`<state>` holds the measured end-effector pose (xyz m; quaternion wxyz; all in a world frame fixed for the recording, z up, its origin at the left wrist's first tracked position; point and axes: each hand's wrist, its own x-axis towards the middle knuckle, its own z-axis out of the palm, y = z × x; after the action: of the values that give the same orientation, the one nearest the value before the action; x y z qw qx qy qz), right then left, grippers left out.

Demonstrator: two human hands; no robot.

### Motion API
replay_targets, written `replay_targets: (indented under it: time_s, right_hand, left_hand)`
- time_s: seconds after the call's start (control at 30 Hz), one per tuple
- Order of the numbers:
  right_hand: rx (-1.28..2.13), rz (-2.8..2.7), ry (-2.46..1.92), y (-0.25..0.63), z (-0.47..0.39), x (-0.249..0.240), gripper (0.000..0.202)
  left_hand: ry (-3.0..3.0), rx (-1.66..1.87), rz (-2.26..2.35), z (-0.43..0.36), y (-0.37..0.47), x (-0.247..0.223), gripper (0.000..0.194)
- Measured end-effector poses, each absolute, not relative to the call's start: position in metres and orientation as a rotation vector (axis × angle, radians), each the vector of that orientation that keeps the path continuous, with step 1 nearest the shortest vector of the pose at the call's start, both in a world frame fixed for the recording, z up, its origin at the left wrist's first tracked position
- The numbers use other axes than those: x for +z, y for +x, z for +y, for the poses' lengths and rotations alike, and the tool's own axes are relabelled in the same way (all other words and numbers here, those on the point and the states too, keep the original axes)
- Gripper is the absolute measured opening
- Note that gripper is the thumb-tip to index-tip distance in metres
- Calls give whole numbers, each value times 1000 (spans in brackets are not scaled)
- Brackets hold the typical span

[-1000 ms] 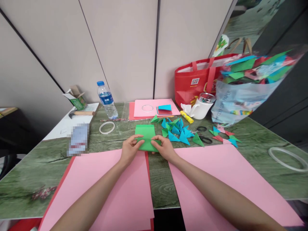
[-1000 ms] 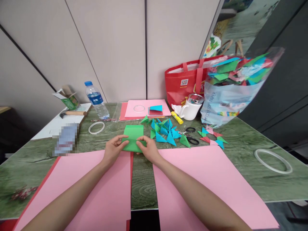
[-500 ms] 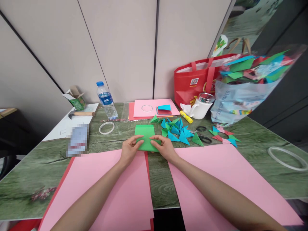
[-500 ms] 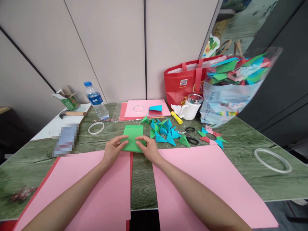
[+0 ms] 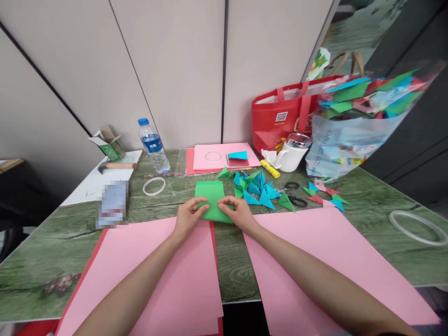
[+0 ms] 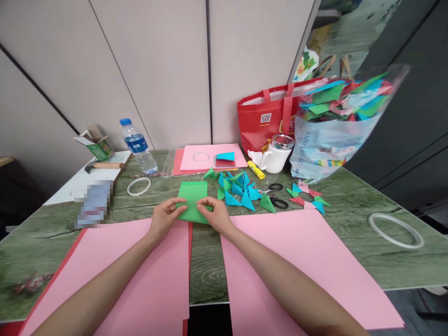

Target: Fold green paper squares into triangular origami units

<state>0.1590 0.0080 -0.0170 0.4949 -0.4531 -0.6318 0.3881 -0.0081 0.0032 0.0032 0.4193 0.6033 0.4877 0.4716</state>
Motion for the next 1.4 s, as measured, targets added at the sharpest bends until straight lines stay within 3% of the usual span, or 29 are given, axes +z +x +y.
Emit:
replay_targets:
  time_s: [0.2,0.37,0.43,0.67,1.4]
  right_hand:
    - [1000,-1590,-1115,159,8,-16,19]
    - [879,-1554,-1128,159,5,-13,19]
    - [833,-1522,-1131,159,4,-13,19]
    - [770,-1493,-1123,159,1,-11,18]
    - [717,-1451,-1130,159,-1,-9,21]
  left_hand:
    - [1605,1165,1231,0,-7,7,24]
    - [1361,1099,1116,-2,-3,14,61]
    - [1263,1021,1095,-4,-1,15,67]
    - [1243,904,1103,-7,1,11,33]
    - [1148,965,1076,-2,-2,11,32]
